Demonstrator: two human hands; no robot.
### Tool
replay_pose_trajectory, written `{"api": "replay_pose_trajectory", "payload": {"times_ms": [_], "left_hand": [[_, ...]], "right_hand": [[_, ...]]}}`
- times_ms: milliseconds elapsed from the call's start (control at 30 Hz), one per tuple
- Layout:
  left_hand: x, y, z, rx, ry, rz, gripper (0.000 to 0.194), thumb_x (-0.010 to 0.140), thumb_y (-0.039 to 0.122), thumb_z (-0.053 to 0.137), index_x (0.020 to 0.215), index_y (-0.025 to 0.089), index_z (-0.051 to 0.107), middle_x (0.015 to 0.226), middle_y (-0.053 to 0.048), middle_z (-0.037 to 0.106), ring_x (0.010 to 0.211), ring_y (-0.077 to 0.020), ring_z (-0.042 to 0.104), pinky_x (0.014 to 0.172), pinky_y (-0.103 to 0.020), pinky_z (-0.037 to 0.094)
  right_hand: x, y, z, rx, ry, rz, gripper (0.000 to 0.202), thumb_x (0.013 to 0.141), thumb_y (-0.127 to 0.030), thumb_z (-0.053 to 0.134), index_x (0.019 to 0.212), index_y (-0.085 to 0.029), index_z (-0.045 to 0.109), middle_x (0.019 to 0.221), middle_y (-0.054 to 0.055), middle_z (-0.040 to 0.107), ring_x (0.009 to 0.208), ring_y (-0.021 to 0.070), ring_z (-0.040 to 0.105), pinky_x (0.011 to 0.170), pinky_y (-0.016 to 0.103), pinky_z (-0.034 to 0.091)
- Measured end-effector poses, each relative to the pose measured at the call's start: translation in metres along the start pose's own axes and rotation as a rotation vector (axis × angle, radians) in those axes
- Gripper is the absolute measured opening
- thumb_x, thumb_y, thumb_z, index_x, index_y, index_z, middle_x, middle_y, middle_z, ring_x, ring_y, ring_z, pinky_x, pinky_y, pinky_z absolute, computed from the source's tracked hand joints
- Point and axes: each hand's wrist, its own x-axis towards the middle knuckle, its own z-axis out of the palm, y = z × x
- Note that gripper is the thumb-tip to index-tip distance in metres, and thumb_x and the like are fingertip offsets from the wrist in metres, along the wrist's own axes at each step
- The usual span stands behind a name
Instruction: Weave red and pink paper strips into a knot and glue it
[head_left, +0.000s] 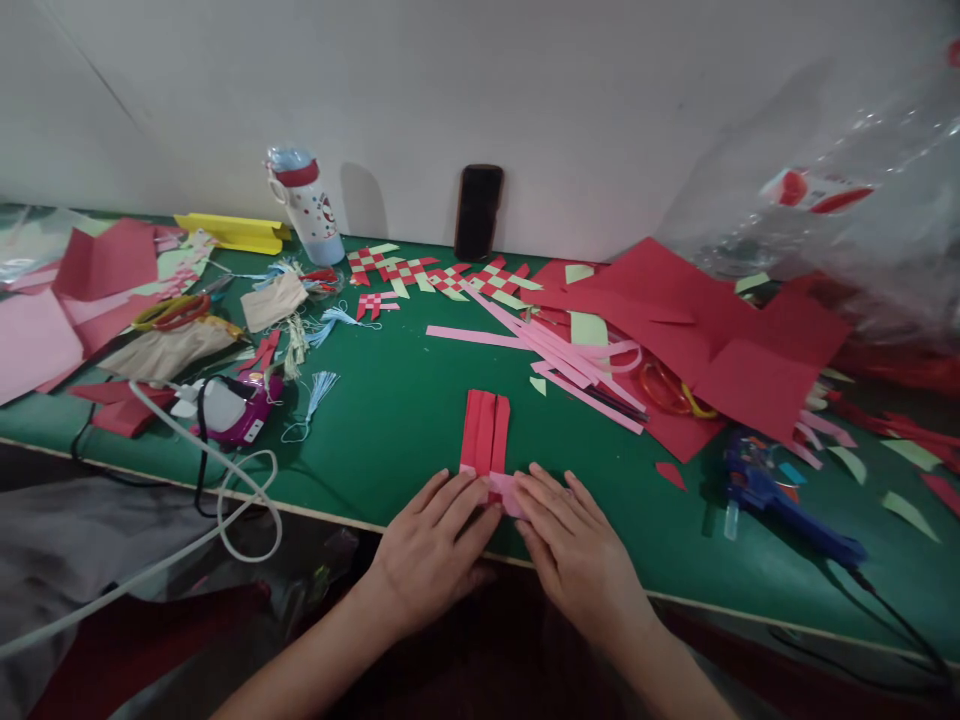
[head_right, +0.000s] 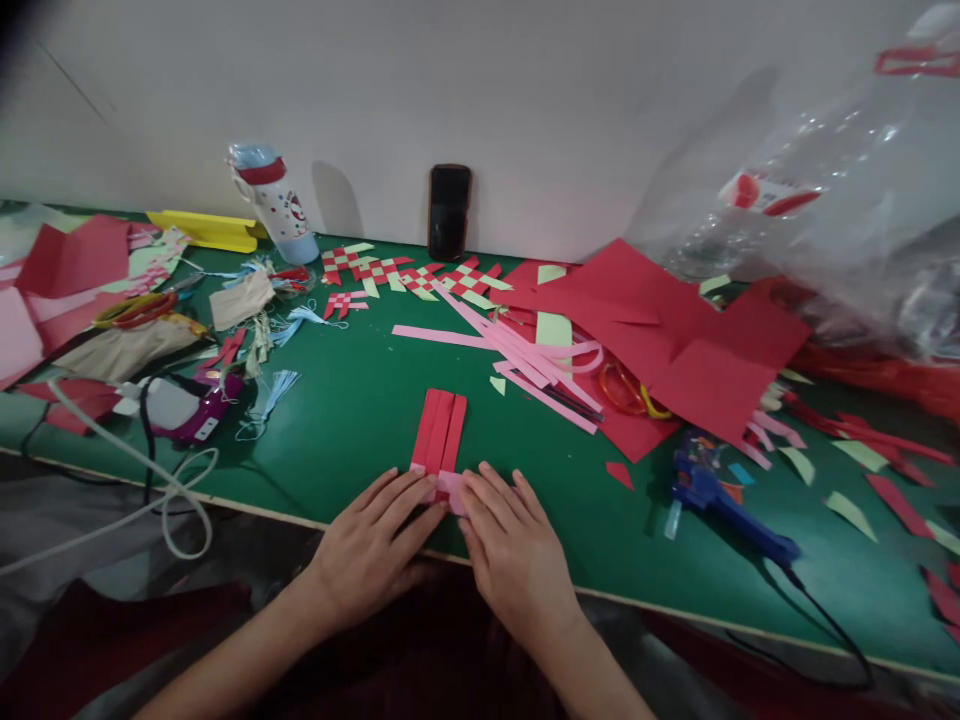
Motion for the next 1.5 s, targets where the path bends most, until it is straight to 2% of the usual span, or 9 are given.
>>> {"api": "replay_pose_trajectory", "payload": {"times_ms": [133, 333, 533, 667, 767, 1100, 1200, 1367, 1500], "left_hand": [[-0.007, 0.007, -0.001, -0.036, 0.098, -0.053, 0.047, 0.091, 0.046, 0.057, 0.130, 0.019, 0.057, 0.126, -0.006, 0.064, 0.120, -0.0224, 0.055, 0.120, -0.041, 0.022], [-0.016, 0.011, 0.002, -0.060, 0.083, -0.076, 0.044, 0.094, 0.043, 0.054, 0.129, 0.017, 0.057, 0.125, -0.003, 0.065, 0.118, -0.0209, 0.055, 0.121, -0.039, 0.018], [-0.012, 0.011, 0.004, -0.036, 0.095, -0.088, 0.050, 0.094, 0.047, 0.053, 0.133, 0.017, 0.054, 0.123, -0.004, 0.066, 0.115, -0.0222, 0.057, 0.118, -0.040, 0.022], [-0.012, 0.012, 0.003, -0.016, 0.063, -0.100, 0.046, 0.093, 0.044, 0.054, 0.130, 0.018, 0.056, 0.122, -0.004, 0.066, 0.114, -0.0220, 0.057, 0.116, -0.040, 0.025], [-0.011, 0.012, 0.001, -0.018, 0.034, -0.102, 0.044, 0.093, 0.042, 0.056, 0.129, 0.017, 0.056, 0.123, -0.004, 0.065, 0.114, -0.0213, 0.056, 0.115, -0.040, 0.026], [-0.013, 0.012, 0.003, -0.024, 0.038, -0.129, 0.052, 0.090, 0.045, 0.059, 0.134, 0.018, 0.052, 0.131, -0.006, 0.060, 0.127, -0.0226, 0.048, 0.116, -0.040, 0.027], [-0.013, 0.012, 0.003, -0.025, 0.035, -0.146, 0.054, 0.089, 0.045, 0.060, 0.135, 0.019, 0.051, 0.132, -0.007, 0.059, 0.128, -0.0231, 0.048, 0.116, -0.040, 0.027], [-0.012, 0.013, 0.001, -0.041, 0.034, -0.150, 0.054, 0.088, 0.047, 0.061, 0.134, 0.019, 0.052, 0.130, -0.007, 0.060, 0.126, -0.0238, 0.050, 0.115, -0.041, 0.027], [-0.012, 0.016, 0.001, -0.060, 0.040, -0.172, 0.049, 0.089, 0.042, 0.061, 0.132, 0.019, 0.053, 0.130, -0.007, 0.060, 0.125, -0.0234, 0.051, 0.115, -0.040, 0.028]], "right_hand": [[-0.001, 0.002, 0.003, 0.019, 0.009, 0.000, 0.033, 0.095, -0.018, 0.046, 0.123, -0.014, 0.062, 0.126, 0.010, 0.067, 0.124, 0.0246, 0.058, 0.106, 0.046, 0.042], [0.001, 0.003, 0.000, 0.032, -0.013, 0.011, 0.032, 0.096, -0.021, 0.047, 0.123, -0.016, 0.062, 0.124, 0.010, 0.069, 0.123, 0.0248, 0.058, 0.107, 0.049, 0.041], [0.029, -0.003, -0.001, 0.105, -0.041, 0.109, 0.033, 0.096, -0.022, 0.042, 0.117, -0.018, 0.068, 0.126, 0.012, 0.064, 0.124, 0.0266, 0.051, 0.104, 0.048, 0.043], [0.050, -0.013, 0.009, 0.099, -0.087, 0.115, 0.035, 0.094, -0.019, 0.043, 0.119, -0.019, 0.067, 0.138, 0.013, 0.055, 0.132, 0.0315, 0.040, 0.105, 0.054, 0.040], [0.053, -0.015, 0.016, 0.089, -0.115, 0.134, 0.036, 0.093, -0.018, 0.043, 0.117, -0.022, 0.068, 0.142, 0.011, 0.051, 0.134, 0.0328, 0.036, 0.106, 0.057, 0.036], [0.051, -0.016, 0.016, 0.110, -0.141, 0.157, 0.034, 0.095, -0.023, 0.041, 0.110, -0.027, 0.072, 0.143, 0.008, 0.052, 0.137, 0.0312, 0.035, 0.109, 0.058, 0.030], [0.050, -0.013, 0.012, 0.089, -0.131, 0.142, 0.034, 0.096, -0.023, 0.041, 0.114, -0.027, 0.070, 0.145, 0.007, 0.051, 0.139, 0.0304, 0.035, 0.110, 0.058, 0.029], [0.029, -0.003, -0.001, 0.016, -0.060, 0.125, 0.039, 0.098, -0.027, 0.038, 0.132, -0.023, 0.058, 0.140, 0.009, 0.056, 0.138, 0.0269, 0.040, 0.111, 0.054, 0.031], [0.005, -0.004, -0.004, -0.044, -0.111, 0.028, 0.042, 0.098, -0.031, 0.041, 0.136, -0.018, 0.053, 0.141, 0.010, 0.057, 0.135, 0.0272, 0.045, 0.112, 0.053, 0.029]]}}
